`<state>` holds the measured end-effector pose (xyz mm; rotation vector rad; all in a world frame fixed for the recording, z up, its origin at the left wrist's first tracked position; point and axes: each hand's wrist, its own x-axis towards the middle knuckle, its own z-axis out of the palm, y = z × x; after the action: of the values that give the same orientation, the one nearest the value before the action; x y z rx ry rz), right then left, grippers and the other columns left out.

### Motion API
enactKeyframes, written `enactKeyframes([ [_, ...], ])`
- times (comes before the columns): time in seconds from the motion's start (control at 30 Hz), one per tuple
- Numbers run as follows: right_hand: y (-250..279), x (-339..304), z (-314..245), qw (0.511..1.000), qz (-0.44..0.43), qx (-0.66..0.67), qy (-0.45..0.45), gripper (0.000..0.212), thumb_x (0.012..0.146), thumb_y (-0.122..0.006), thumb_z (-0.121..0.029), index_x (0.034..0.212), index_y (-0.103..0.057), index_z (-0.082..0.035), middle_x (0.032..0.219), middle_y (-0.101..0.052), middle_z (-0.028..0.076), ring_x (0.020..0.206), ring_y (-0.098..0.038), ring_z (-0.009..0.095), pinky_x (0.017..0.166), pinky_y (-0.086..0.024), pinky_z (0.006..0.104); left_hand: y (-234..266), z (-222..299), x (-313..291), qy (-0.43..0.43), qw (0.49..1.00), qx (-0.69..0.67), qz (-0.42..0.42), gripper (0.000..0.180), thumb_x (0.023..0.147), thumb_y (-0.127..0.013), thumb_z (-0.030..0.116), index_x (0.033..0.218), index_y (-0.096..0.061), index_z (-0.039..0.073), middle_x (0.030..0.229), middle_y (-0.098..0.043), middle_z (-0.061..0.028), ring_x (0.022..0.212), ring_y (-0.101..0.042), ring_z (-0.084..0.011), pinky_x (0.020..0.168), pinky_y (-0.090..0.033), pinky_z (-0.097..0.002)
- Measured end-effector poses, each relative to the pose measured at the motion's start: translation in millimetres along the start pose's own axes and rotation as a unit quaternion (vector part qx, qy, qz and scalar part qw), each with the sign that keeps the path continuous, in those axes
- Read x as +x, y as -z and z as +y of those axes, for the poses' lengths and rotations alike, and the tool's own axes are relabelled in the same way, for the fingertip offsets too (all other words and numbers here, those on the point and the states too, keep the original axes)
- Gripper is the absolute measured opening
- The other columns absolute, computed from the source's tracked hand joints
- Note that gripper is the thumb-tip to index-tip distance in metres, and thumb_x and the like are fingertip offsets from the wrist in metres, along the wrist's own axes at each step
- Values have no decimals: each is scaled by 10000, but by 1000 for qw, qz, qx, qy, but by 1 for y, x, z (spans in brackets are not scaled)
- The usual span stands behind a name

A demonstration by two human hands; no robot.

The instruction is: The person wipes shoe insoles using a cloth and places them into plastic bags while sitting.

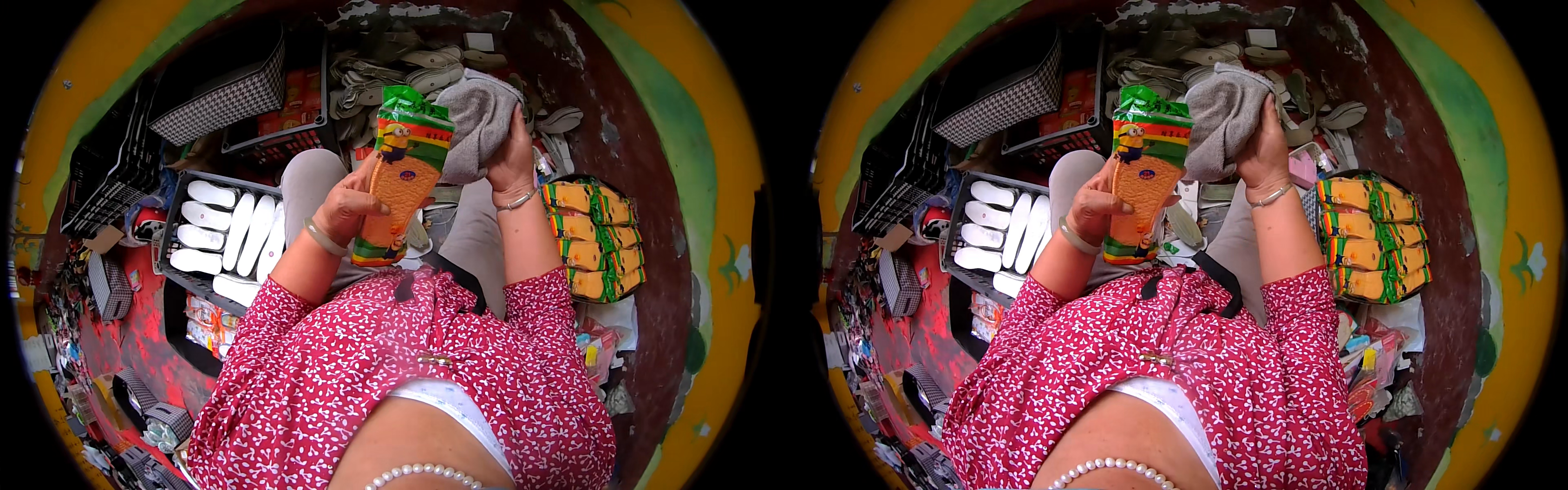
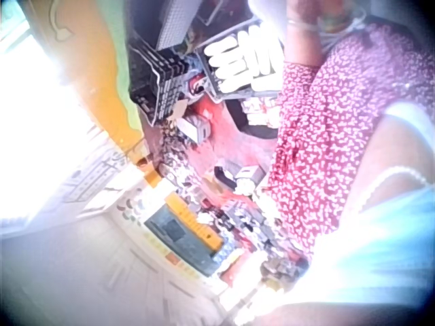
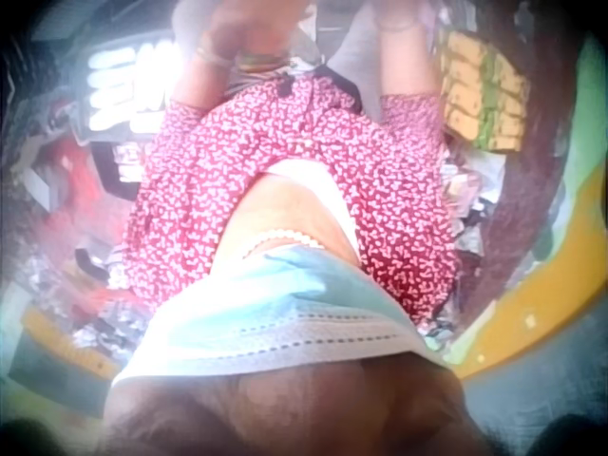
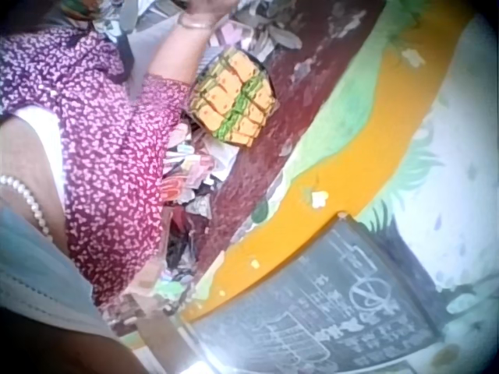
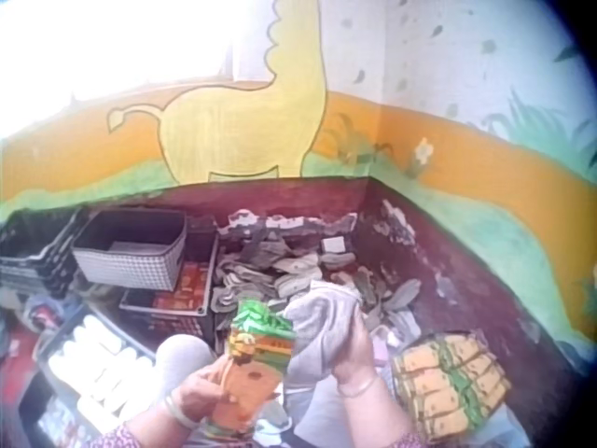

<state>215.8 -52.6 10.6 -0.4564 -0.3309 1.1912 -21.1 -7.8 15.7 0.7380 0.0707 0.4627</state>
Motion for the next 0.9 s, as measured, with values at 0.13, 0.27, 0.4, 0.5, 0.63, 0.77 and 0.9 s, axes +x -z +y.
enactKeyframes([
  [0.13,-9,-19,2,991,-127,-38,-30,501,930,-477,-363,1306,-420,-36,1292,-488,99,1202,-446,233,1045,-310,379,18,-3,0,53,998,29,-14,888,549,-541,-5,1385,-246,24,1308,-424,-199,1218,-432,-336,1003,-361,-501],
  [0.27,-15,-22,7,976,-123,-141,-109,461,828,-652,-128,1240,-475,-22,1169,-565,75,1068,-533,171,937,-414,307,21,-4,0,102,994,19,-26,893,535,-519,-18,1386,-250,24,1308,-427,-186,1200,-450,-318,979,-390,-484],
  [0.4,-17,-19,17,981,-40,-177,-65,353,737,-687,47,1068,-583,-15,972,-641,46,883,-607,137,808,-488,256,18,-7,2,115,993,25,-26,900,527,-514,-17,1386,-250,24,1307,-430,-182,1200,-452,-315,974,-395,-483],
  [0.5,-16,-17,25,983,-10,-184,14,275,727,-676,78,980,-620,-15,900,-657,42,811,-619,135,761,-499,247,22,-12,4,118,992,8,-39,887,554,-526,-11,1392,-240,28,1305,-431,-184,1199,-455,-318,966,-404,-476],
  [0.63,-8,-11,33,965,50,-226,124,240,739,-673,57,963,-620,-10,882,-652,35,780,-606,117,715,-483,226,17,-15,4,134,989,-36,-57,828,644,-563,29,1401,-227,36,1308,-424,-193,1193,-455,-356,945,-424,-465],
  [0.77,-6,-2,31,925,90,-304,211,208,761,-682,-2,956,-609,9,855,-641,20,744,-581,97,683,-461,215,7,-22,2,131,988,-83,-21,793,705,-588,89,1404,-217,46,1321,-400,-215,1177,-460,-392,898,-463,-439],
  [0.9,24,14,15,753,191,-548,310,228,837,-654,-192,956,-606,-4,841,-633,26,725,-562,105,682,-451,243,11,-24,8,111,989,-93,-20,799,710,-580,110,1410,-200,59,1330,-384,-227,1185,-451,-387,841,-499,-404],
])
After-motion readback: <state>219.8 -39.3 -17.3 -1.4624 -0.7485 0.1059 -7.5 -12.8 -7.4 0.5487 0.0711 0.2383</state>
